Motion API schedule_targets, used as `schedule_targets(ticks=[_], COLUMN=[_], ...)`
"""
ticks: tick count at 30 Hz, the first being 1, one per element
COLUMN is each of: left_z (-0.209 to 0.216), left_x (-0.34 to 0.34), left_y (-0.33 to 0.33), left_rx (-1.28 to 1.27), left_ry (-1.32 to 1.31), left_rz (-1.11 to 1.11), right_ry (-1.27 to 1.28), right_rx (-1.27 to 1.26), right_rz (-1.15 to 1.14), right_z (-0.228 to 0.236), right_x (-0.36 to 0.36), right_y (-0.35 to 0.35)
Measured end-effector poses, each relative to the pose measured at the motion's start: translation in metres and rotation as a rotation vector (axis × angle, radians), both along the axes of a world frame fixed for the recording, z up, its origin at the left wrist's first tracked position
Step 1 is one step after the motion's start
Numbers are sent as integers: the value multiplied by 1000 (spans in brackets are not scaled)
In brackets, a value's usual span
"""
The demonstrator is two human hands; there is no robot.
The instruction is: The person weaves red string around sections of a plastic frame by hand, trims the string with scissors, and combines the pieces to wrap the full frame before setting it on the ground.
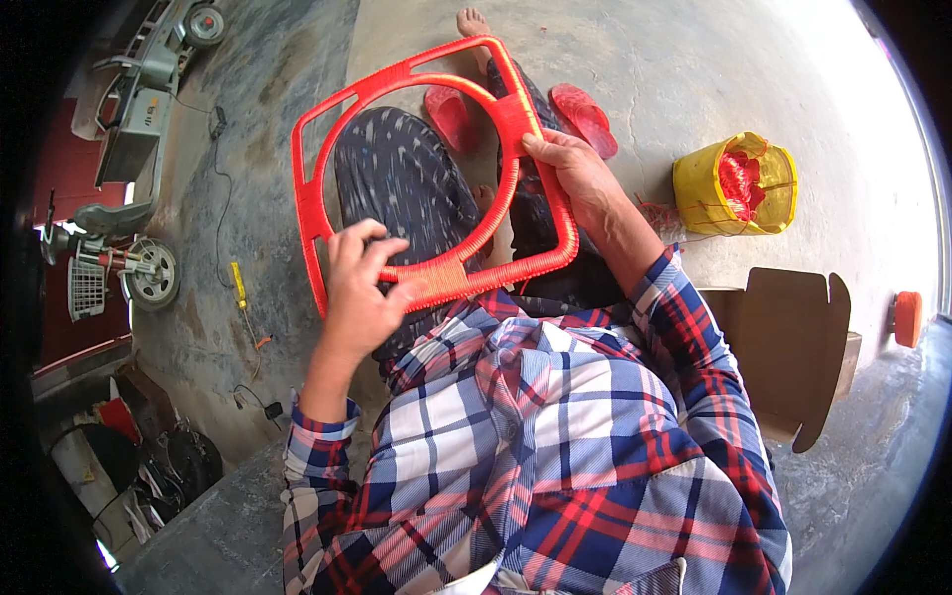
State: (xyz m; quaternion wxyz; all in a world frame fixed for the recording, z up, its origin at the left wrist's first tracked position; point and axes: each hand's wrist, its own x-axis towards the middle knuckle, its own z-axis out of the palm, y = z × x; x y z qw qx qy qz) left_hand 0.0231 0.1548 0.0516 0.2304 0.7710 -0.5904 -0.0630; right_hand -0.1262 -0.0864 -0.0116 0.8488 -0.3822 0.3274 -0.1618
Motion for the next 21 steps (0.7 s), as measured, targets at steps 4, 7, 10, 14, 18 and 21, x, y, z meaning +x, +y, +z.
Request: schedule_targets(ticks=[4, 7, 10, 14, 18, 21], left_z=[-7, -10, -10, 4, -4, -7], left_x=[-11, -8, -4, -14, -22, -16], left_y=[-1, -1, 0, -8, -15, -12], left_rx=[33, 47, 80, 150, 184, 128], left_ry=[-32, -54, -11, -41, -132, -55], left_rz=[-5, 13, -6, -58, -92, -79], right_ry=[-20, -118, -98, -18, 15, 0], right_rx=[-94, -91, -102, -75, -199, -194], right_rz=[66, 100, 74, 71, 67, 40], right_z=[-4, -16, -18, -6, 9, 19], right_x=[-3, -5, 0, 3, 8, 10], right_y=[-11, -15, -17, -17, -15, -8])
